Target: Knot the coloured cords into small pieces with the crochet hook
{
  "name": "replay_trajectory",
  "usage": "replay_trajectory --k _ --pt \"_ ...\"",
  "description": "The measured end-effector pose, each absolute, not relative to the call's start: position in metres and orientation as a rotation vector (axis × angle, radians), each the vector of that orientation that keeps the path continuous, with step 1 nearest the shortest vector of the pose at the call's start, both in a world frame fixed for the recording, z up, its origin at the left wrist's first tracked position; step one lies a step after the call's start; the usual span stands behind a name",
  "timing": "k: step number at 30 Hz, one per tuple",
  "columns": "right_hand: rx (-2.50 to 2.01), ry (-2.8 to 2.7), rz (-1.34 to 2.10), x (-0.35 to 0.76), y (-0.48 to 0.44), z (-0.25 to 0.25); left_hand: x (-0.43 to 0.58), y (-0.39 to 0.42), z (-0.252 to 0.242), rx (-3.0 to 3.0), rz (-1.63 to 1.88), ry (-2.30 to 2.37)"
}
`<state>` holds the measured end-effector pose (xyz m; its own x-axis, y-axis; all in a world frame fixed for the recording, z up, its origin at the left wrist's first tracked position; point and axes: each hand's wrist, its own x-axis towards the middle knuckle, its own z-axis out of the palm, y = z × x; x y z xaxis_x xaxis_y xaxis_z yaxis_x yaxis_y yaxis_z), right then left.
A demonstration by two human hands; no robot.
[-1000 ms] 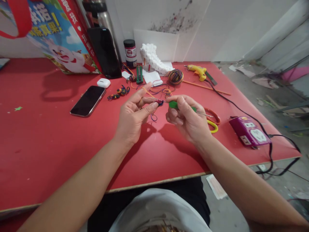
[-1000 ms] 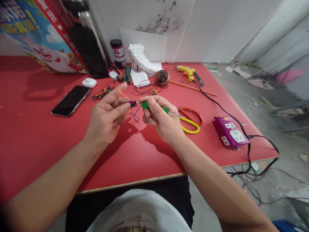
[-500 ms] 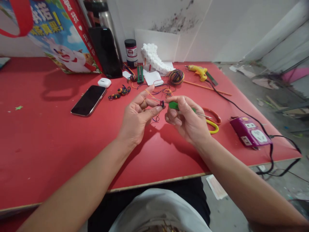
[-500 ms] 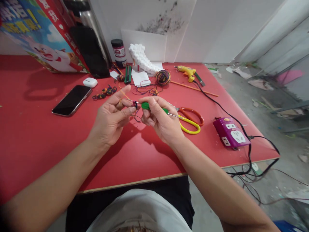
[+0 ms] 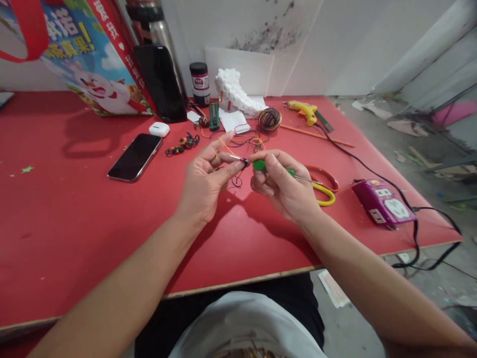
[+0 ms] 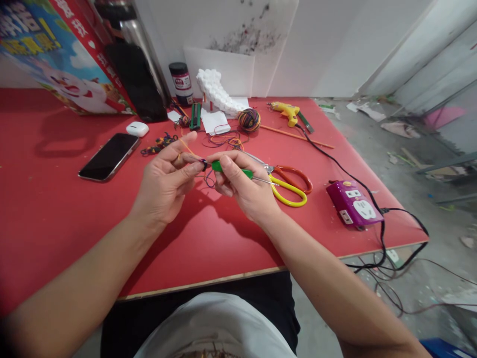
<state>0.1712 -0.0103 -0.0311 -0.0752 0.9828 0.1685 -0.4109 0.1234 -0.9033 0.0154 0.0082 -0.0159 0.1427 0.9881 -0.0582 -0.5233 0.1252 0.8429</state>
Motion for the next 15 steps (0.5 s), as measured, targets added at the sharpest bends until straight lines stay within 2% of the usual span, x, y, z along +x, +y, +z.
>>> replay_trajectory --k 9,15 --pt "-0.74 -1.274 1.144 0.1795 -0.0183 -0.0382 0.0166 0.0062 -0.0193 0.728 1.168 0.667" --pt "-0.876 -1.18 0.929 0.171 -0.018 -0.0396 0.0193 0.0022 -0.0196 0.743 1.202 0.694"
